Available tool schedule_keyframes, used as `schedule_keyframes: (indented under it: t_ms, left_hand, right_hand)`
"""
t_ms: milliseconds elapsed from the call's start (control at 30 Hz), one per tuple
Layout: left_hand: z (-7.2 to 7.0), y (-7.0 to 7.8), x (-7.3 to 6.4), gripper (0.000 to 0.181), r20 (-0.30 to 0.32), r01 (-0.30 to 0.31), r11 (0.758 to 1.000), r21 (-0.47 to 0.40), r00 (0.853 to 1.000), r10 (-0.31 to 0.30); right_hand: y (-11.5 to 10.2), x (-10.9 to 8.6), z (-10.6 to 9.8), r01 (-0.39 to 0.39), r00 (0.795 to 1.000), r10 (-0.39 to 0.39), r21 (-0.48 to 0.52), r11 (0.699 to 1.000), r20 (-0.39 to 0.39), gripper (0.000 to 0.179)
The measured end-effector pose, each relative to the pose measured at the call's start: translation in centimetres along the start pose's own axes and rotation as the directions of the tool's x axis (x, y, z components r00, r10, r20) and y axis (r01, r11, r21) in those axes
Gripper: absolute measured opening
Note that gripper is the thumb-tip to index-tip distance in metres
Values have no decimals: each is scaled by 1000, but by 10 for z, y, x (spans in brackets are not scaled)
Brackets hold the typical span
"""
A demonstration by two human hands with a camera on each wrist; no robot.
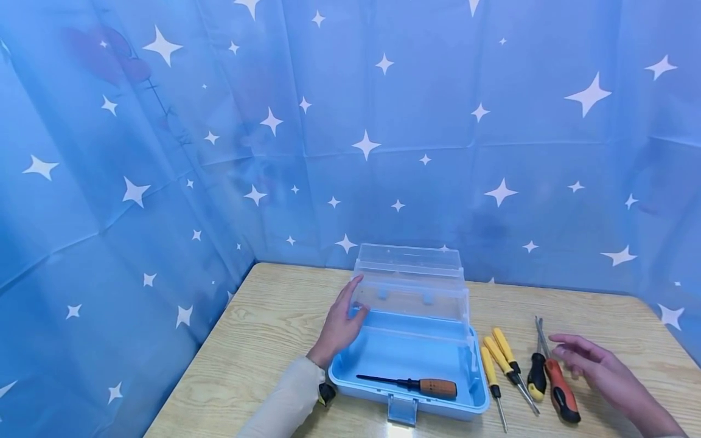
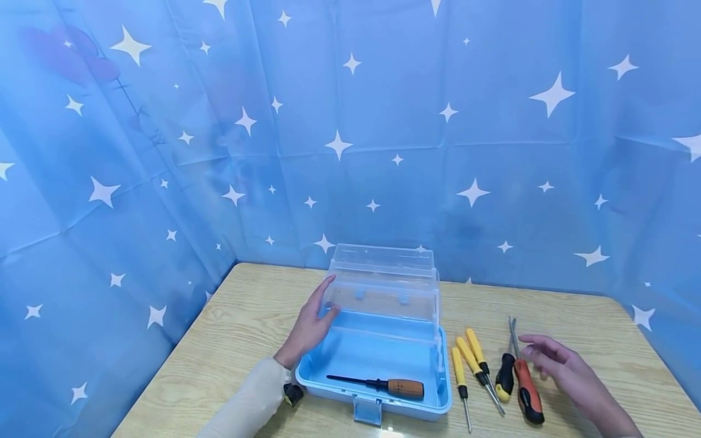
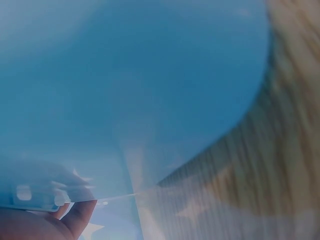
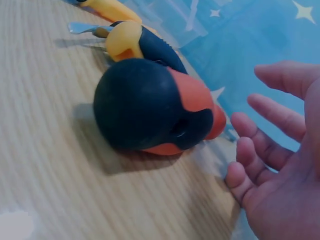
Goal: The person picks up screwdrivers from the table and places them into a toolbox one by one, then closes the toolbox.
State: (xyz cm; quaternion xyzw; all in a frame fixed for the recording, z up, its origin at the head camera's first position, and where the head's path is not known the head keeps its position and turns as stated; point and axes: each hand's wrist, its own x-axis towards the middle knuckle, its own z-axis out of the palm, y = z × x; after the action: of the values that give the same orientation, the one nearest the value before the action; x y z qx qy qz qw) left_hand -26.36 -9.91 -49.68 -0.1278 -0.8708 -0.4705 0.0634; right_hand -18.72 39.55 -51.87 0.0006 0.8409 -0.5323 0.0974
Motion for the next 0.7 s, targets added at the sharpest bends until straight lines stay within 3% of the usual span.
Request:
schedule_keyframes:
  t_ms: [300,700]
  left_hand:
    - [-1,1,0,63,3,-1,1000,-16,1000,1]
    - [0,-1,0,65,-13,-20,999,-30,1000,20]
  right_hand:
    - [9,1,3,-21,1000,20,-117,993,-15,53]
    - [9,-1,8,-14,999,4,-181,983,-53,54]
